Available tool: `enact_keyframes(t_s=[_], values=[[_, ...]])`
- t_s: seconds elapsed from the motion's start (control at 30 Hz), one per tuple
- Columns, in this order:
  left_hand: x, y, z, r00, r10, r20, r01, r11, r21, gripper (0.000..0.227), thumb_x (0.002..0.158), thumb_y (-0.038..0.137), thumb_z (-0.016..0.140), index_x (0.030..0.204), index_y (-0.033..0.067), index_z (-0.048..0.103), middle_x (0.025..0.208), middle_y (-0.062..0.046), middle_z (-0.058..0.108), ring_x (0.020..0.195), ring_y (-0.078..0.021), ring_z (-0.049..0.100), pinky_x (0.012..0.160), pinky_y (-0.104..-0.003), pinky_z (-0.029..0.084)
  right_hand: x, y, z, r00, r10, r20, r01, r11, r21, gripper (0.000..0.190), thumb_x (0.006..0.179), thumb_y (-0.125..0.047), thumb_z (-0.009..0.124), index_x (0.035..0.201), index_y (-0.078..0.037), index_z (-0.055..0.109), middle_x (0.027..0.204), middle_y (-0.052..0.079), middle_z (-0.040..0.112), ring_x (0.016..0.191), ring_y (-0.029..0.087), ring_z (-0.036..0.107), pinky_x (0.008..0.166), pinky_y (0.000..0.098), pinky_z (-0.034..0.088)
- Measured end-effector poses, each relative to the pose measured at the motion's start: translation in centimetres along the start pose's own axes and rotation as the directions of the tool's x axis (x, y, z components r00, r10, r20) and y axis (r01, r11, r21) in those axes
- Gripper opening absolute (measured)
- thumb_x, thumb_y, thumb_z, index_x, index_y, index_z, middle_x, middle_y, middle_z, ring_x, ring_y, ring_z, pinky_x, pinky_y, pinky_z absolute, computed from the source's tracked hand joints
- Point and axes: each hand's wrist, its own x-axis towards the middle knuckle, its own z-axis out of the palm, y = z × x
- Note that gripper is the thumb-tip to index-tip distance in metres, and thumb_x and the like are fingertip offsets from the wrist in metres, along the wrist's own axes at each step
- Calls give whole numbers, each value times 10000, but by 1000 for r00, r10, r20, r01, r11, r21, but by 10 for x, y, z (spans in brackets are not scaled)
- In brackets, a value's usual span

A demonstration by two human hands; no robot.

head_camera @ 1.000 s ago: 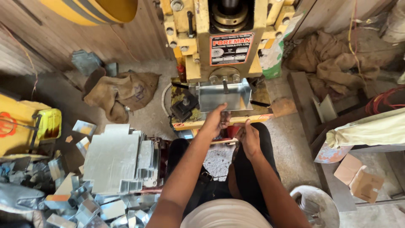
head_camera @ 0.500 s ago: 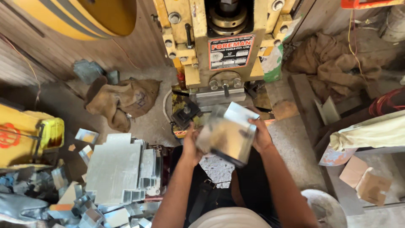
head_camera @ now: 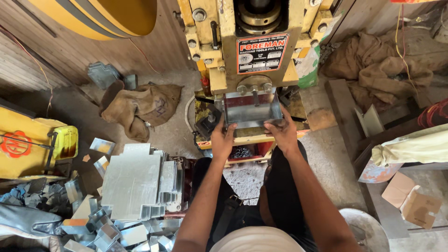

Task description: The person sits in front of a Foreman press machine and repeatedly places flat metal sheets into the machine's die. They operate the press to bend the metal, then remove the finished piece and place it on a growing pile. The person continues this cycle of loading, pressing, and unloading metal sheets.

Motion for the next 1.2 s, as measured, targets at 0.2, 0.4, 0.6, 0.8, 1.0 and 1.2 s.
enact_keyframes(t_s=[0.2,0.4,0.6,0.8,1.0,1.2], values=[[2,1,0,999,47,-8,-47,999,21,712,875,118,779,1508,15,470,893,-82,788,586,-64,591,563,-250,523,1,21,-6,991,-129,-40,127,991,-43,757,868,47,749,1541,-43,416,1005,132,759,806,146,703,700,271,580],[1,4,-5,997,71,20,-72,997,39,746,869,155,811,1514,12,465,904,-94,797,624,-64,607,607,-239,525,2,26,-7,984,-165,-66,159,984,-82,685,854,43,783,1456,-3,461,1000,130,772,815,138,708,719,266,573],[3,-3,-5,986,149,-70,-137,979,152,734,794,256,888,1388,-4,546,972,-88,718,683,-113,603,627,-282,533,0,21,-6,987,-145,-73,139,986,-90,677,870,20,773,1463,7,448,1011,126,779,826,131,715,697,257,555],[1,-20,-6,982,75,-172,-35,973,227,806,757,433,941,1216,-33,469,839,-67,567,739,-177,556,664,-331,532,-1,21,-7,987,-127,-101,114,986,-123,677,868,5,791,1454,10,451,941,111,755,781,143,697,679,274,562],[9,-10,-2,954,298,-33,-286,937,199,871,778,401,934,1381,12,439,1055,-122,709,918,-200,696,824,-330,578,14,19,-4,982,-185,-29,187,981,48,741,832,-6,792,1474,-26,423,971,89,709,840,147,689,702,281,592],[-14,34,-13,971,185,148,-191,981,27,1095,769,323,880,1589,-11,236,1003,-197,726,695,-193,723,672,-333,589,-11,-17,-22,987,-154,46,152,988,38,471,1015,-238,776,1386,-11,596,1202,124,717,966,205,715,843,336,607]])
